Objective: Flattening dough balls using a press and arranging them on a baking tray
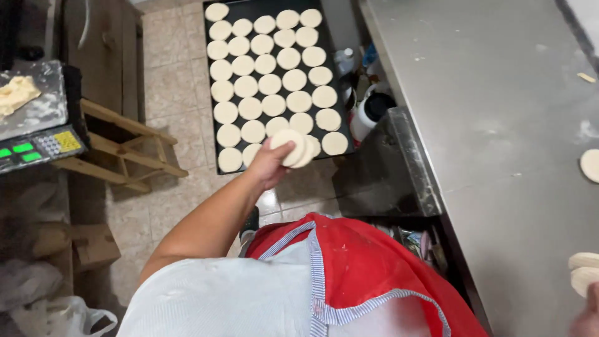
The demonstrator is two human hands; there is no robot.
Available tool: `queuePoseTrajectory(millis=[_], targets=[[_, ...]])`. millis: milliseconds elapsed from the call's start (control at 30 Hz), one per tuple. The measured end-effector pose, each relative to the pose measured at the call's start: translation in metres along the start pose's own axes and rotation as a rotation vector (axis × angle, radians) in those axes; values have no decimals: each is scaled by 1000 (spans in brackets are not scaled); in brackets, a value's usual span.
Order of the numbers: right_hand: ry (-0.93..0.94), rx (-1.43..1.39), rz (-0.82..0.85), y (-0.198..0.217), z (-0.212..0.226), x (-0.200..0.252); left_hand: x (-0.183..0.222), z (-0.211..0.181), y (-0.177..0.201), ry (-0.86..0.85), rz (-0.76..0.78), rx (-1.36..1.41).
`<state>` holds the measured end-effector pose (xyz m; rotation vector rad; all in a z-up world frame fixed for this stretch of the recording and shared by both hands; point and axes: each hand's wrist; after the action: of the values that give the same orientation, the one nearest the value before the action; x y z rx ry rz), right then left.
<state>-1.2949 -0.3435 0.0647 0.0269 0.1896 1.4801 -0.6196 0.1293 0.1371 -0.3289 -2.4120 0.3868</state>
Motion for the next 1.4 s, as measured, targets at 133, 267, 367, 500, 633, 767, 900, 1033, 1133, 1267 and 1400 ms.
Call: queuePoseTrajectory(millis=[133,267,367,500,633,767,900,1033,1133,1267,1400], targets=[[154,-337,-13,-197,109,145,-20,-57,123,-1,-432,194],[-127,-190,170,-361,134,277,-51,-105,241,21,-536,214],[-292,-315,291,-480,144,391,-70,-142,319,-77,-549,152],[-546,-269,142,-587,124,492,-83,-156,401,94,-722,85],[-598,-205,88,-646,84,518,-78,-196,432,169,-730,24],[-581,-237,6,-657,57,525,-112,-252,414,161,-628,-40],[-546,-232,-38,-653,74,532,-168,-286,376,118,-480,-157],[-509,-204,-6,-649,86,535,-230,-295,326,27,-374,-238],[-476,-115,-72,-653,81,534,-289,-298,306,-228,-268,-295],[-482,80,-99,-653,86,531,-320,-347,296,-311,-248,-527],[-544,164,-88,-671,120,538,-389,-377,316,-403,-377,-907]])
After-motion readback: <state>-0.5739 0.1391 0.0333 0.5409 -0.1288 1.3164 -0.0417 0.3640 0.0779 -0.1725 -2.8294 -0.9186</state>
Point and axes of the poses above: each hand's wrist, its own x-axis away from the middle knuckle, its own y-axis out of the back of the hand, z = x × y, and after that the axes turned 15 degrees about -z, right-handed
